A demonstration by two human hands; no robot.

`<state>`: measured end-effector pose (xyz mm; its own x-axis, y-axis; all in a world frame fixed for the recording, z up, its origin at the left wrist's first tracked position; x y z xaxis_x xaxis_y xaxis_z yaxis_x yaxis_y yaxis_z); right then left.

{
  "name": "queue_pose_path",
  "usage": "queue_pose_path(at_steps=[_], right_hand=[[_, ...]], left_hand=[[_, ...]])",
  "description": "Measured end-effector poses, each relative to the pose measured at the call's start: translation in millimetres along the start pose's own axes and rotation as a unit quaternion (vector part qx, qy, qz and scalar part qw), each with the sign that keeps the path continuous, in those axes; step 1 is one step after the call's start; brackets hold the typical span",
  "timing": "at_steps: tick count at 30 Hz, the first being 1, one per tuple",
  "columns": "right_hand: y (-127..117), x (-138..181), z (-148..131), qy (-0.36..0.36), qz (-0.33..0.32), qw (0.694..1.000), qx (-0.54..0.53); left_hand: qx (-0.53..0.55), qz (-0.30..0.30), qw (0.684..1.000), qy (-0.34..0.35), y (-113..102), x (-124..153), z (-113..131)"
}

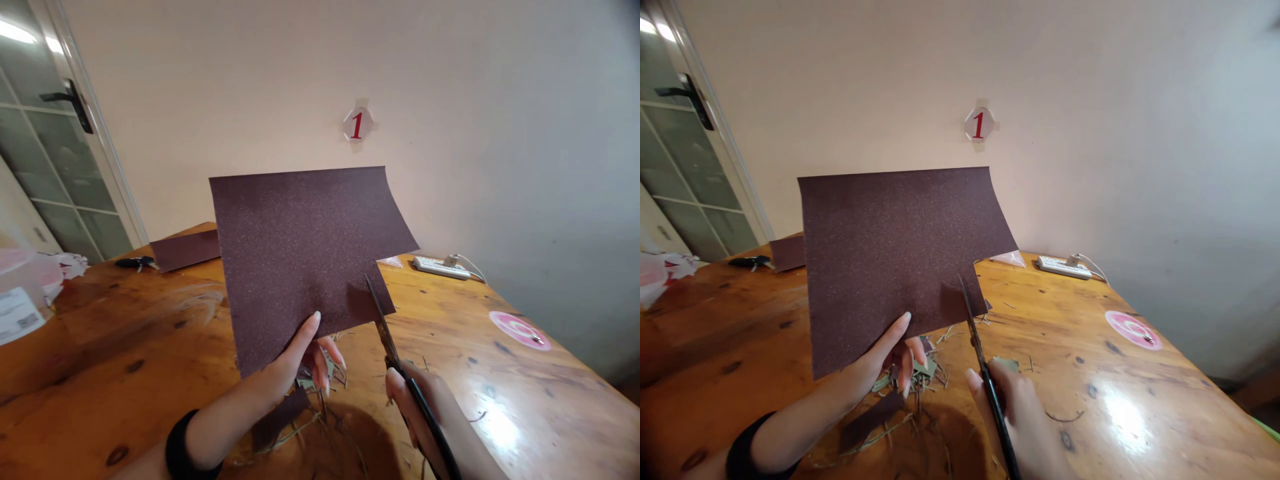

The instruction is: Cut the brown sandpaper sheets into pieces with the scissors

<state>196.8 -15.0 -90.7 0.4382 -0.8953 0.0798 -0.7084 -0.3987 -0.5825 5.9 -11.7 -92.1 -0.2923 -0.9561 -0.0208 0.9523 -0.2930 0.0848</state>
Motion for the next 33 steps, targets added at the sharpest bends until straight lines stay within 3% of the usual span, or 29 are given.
queue_pose_path(at_steps=[11,15,24,33], right_hand=[[5.3,-7.5,16.2,-0.019,-0.017,0.999,-0.021],[3.1,-5.0,14.0,0.008,0.007,1.000,-0.019],[2.6,-6.6,11.1,-0.043,-0.014,0.999,0.028],[1.5,-6.6,10.4,-0.041,0.002,0.999,0.003]], left_hand=[[0.003,0.001,1.000,0.006,1.1,-3.5,-8.7],[-0.011,0.000,1.000,0.004,1.2,-2.3,-4.8],[-0.036,0.005,0.999,-0.013,3.8,3.9,7.9],[0.007,-0.018,1.000,-0.017,2.3,0.8,-2.3]])
Point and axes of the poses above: each hand's wrist, its own x-axis away from the middle knuckle, its own y-axis out of the palm, z = x × y, the point moved 4 cm from there along -x, towards the middle knuckle, and after that the axes turned 10 degrees about -z, right-handed, at the moved point
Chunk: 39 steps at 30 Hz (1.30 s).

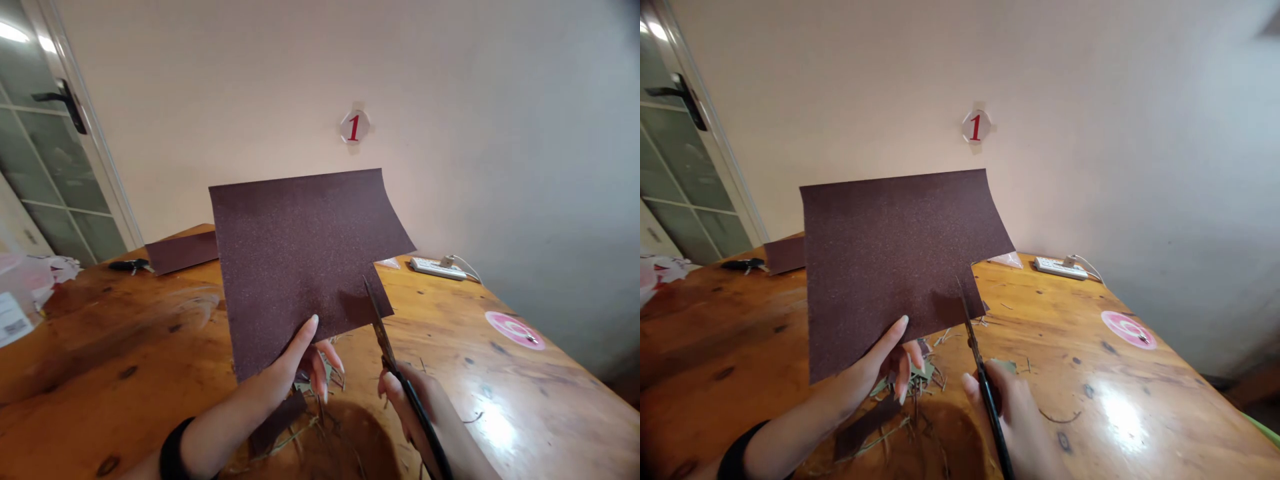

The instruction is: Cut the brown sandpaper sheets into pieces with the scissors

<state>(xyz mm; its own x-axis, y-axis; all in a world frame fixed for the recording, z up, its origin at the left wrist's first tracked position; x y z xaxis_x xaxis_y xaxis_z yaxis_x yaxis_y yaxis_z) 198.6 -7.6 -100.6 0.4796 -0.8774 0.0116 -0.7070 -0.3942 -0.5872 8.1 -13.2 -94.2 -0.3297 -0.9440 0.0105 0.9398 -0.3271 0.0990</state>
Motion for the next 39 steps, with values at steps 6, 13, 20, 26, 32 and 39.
queue_pose_path(at_steps=[6,13,20,26,32,39], right_hand=[[0.7,0.1,0.8,-0.010,-0.017,0.999,-0.034],[6.6,2.8,-1.3,0.008,0.021,0.999,-0.037],[5.6,2.6,1.7,0.008,0.023,1.000,-0.018],[7.1,1.1,2.8,0.006,0.033,0.999,-0.018],[8.3,2.0,2.1,0.005,0.039,0.999,-0.009],[8.4,2.6,1.2,0.007,0.030,0.999,-0.013]], left_hand=[[0.049,-0.021,0.999,-0.005,3.4,3.4,-0.1],[-0.010,0.009,1.000,0.007,5.6,2.7,-6.1],[-0.027,0.004,1.000,0.007,4.6,1.4,-7.0],[-0.022,0.001,1.000,0.005,3.9,0.5,-7.4],[-0.032,0.008,0.999,0.000,2.7,-0.6,-7.7],[-0.030,0.005,1.000,0.006,3.2,0.2,-7.1]])
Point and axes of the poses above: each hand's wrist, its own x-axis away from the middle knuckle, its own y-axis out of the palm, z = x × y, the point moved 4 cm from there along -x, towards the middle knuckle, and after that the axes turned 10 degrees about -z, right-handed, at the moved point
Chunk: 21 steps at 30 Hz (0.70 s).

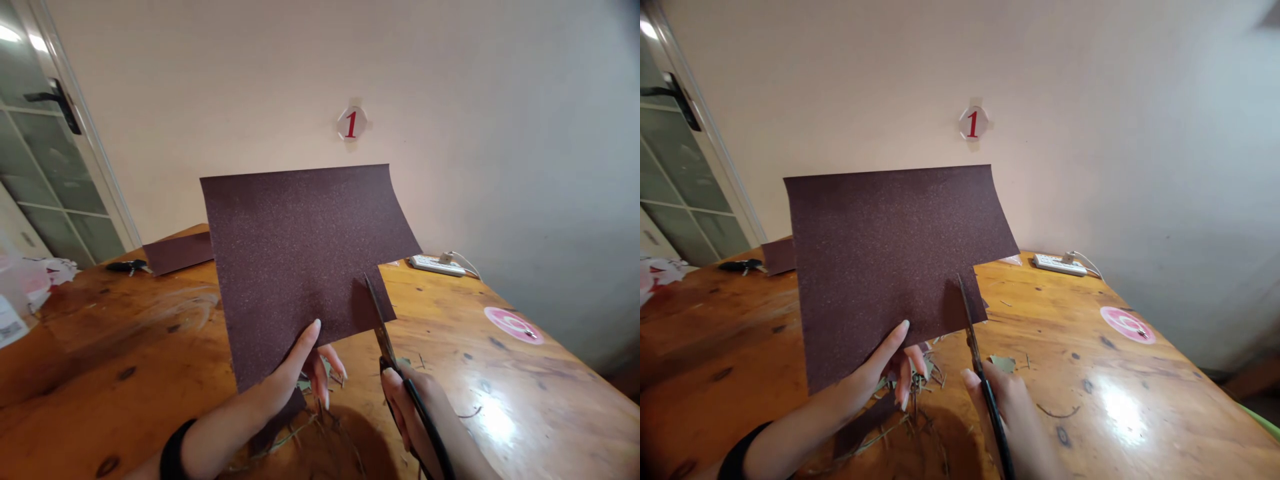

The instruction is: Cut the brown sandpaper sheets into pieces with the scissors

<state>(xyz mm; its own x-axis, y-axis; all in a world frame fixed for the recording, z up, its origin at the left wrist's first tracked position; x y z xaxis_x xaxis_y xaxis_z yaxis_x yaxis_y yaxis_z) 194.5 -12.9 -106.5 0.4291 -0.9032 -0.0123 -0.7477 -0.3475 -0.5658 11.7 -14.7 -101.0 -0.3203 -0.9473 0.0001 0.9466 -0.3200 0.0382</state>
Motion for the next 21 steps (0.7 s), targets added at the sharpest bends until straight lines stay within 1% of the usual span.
queue_pose_path(at_steps=[7,10,14,17,21], right_hand=[[-1.3,-3.4,-1.5,0.020,-0.046,0.999,-0.019],[-2.3,-3.8,-2.9,0.011,-0.055,0.998,-0.024],[-3.7,-3.5,-2.8,-0.001,-0.044,0.999,-0.019],[-3.5,-3.8,-1.3,0.000,-0.016,0.999,-0.035],[-0.5,-3.2,-1.7,-0.007,0.023,0.998,-0.058]], left_hand=[[-0.007,0.009,1.000,-0.004,-2.6,1.0,2.1],[-0.002,0.002,1.000,0.000,-2.8,-0.1,0.4],[0.000,-0.006,1.000,0.000,-0.8,1.1,-1.3],[0.008,-0.013,1.000,-0.005,2.0,2.4,-1.7],[0.011,-0.006,1.000,-0.004,4.3,2.5,-1.3]])
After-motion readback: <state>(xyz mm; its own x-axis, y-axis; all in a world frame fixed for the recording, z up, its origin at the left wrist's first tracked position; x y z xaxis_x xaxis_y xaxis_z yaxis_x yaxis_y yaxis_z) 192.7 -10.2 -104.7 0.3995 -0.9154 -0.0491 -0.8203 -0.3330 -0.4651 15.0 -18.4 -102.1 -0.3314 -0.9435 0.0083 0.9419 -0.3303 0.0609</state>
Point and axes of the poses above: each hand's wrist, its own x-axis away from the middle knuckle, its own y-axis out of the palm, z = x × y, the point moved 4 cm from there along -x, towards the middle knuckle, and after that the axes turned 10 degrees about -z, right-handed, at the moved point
